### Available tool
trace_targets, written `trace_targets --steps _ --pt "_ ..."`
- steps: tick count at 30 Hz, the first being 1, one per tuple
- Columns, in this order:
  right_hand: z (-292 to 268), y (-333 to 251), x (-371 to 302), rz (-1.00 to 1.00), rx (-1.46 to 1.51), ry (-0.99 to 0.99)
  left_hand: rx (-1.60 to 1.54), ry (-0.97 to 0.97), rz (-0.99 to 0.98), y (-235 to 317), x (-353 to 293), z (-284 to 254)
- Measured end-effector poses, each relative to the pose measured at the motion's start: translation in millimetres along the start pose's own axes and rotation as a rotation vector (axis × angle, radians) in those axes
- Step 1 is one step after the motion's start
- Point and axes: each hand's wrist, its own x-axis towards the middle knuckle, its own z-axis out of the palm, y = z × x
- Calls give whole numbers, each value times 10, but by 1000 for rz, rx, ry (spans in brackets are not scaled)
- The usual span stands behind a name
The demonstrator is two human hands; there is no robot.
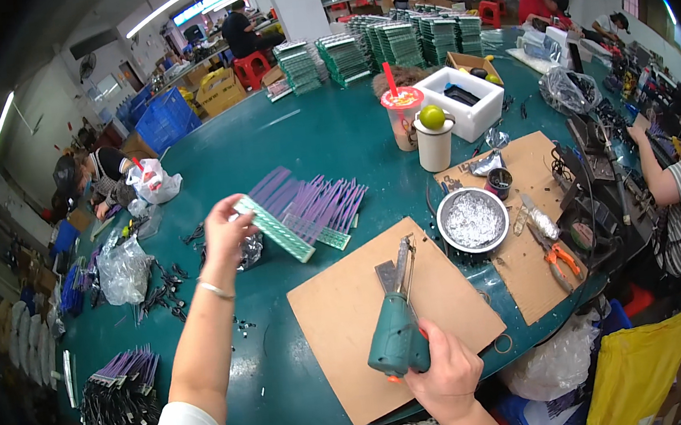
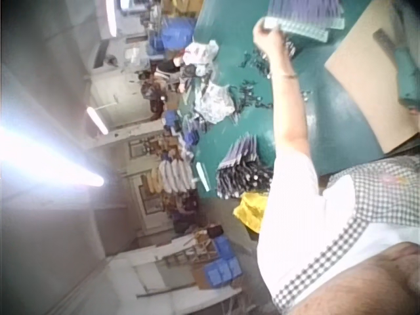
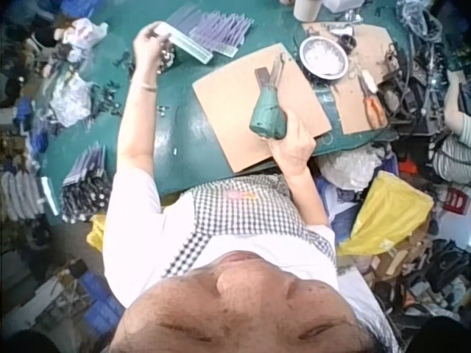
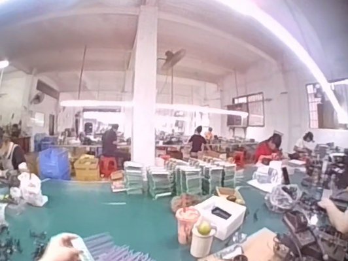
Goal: The person assembles circuit boards by positioning electronic components and wires onto the boards and soldering them using a handheld soldering tool.
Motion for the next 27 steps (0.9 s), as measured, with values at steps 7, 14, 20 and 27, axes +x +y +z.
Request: trace_targets --steps 7,14,20,27 --pt "-2 35 3 92 143 58 -75 -252 -227 406 -1437 -152" --pt "-76 106 -226 448 631 242 -134 -219 -300 -165 -2054 -15" --pt "28 -152 -300 -31 411 133 -213 -448 -490 -200 -2287 -30" --pt "305 -529 -128 -192 157 -88 -234 -454 -467 -172 -2367 55"
